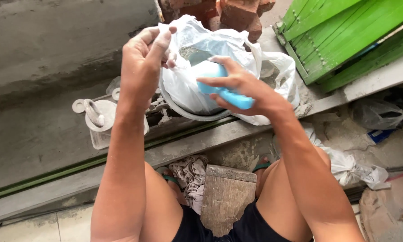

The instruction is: The person scoops gray gravel from a white plastic bag using a blue plastic scoop and pours it into a larger white bag placed inside a metal basin. The person repeats this scooping and pouring action multiple times.

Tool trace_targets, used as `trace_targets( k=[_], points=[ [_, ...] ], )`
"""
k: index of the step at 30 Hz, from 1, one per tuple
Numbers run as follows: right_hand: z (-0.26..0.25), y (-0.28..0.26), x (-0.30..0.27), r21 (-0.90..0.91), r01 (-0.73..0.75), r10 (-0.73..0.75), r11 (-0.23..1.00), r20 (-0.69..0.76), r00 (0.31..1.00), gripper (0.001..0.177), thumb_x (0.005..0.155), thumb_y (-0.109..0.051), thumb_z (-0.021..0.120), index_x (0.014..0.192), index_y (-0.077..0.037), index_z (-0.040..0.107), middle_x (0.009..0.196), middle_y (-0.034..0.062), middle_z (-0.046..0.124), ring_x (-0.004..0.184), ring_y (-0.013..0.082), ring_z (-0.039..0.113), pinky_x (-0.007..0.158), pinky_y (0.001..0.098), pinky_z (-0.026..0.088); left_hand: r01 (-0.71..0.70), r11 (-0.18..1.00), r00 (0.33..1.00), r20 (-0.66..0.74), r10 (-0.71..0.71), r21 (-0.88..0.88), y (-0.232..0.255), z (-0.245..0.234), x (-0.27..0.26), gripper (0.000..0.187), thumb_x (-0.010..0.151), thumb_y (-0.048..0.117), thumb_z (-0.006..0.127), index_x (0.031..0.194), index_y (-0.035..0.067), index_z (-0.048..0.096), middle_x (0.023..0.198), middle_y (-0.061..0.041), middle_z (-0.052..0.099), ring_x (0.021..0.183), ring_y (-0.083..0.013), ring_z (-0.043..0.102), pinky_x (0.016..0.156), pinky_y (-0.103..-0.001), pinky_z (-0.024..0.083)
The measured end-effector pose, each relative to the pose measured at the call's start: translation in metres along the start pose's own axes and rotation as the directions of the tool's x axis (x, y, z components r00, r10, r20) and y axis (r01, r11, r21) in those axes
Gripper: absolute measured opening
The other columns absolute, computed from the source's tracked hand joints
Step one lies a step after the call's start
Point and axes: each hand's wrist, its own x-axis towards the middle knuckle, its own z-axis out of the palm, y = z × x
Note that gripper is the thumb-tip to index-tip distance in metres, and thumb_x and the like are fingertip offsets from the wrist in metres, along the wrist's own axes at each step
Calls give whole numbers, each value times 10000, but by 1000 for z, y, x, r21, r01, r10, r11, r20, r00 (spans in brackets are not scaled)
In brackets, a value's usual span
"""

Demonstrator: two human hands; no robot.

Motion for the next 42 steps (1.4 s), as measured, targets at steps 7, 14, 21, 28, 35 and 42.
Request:
trace_targets(
  k=[7,14,21,28,35,42],
  points=[
    [-11,1,-28,-45,140,-146,989,-229,962,436,1031,-182,620,1460,-257,586,1520,355,402,1427,516,433,1012,604,459,61,998,998,-5,-61,-33,1,5,0,396,969,345,600,1206,37,678,919,21,680,638,-28,564,639,-181,488],
    [10,7,-18,-42,89,-96,995,-227,969,427,1045,-223,626,1453,-341,580,1565,309,318,1354,489,461,1077,568,469,37,999,997,75,-36,-10,2,2,-3,388,986,351,592,1249,71,650,761,66,620,669,-17,591,694,-188,480],
    [2,16,-23,72,129,-79,989,-481,873,398,1055,-281,620,1442,-193,598,1518,342,382,1358,562,471,1027,597,552,-7,988,997,71,-3,151,7,-1,-7,333,1035,324,556,1175,59,701,729,13,680,668,-36,608,641,-198,485],
    [-14,1,-48,778,206,374,593,-493,785,490,1077,-224,505,1548,-143,391,1556,224,484,1209,369,647,770,387,733,-222,850,906,-220,360,477,0,7,-12,258,1045,344,576,1002,91,603,796,-18,651,631,-95,561,538,-254,494],
    [-23,-2,-84,880,379,669,286,-467,578,922,768,-573,713,1515,-128,409,1493,265,438,1222,442,634,774,449,734,-630,744,774,100,626,222,-18,71,-36,149,1000,-44,533,1090,56,595,828,-71,708,615,-134,628,518,-254,484],
    [1,109,-127,775,553,825,306,-506,252,704,950,-515,747,1518,-198,479,1490,209,389,1314,544,607,998,777,633,-396,830,816,565,123,392,-41,170,-90,553,973,316,553,1459,125,370,730,-211,717,726,-474,732,694,-599,563]
  ],
)
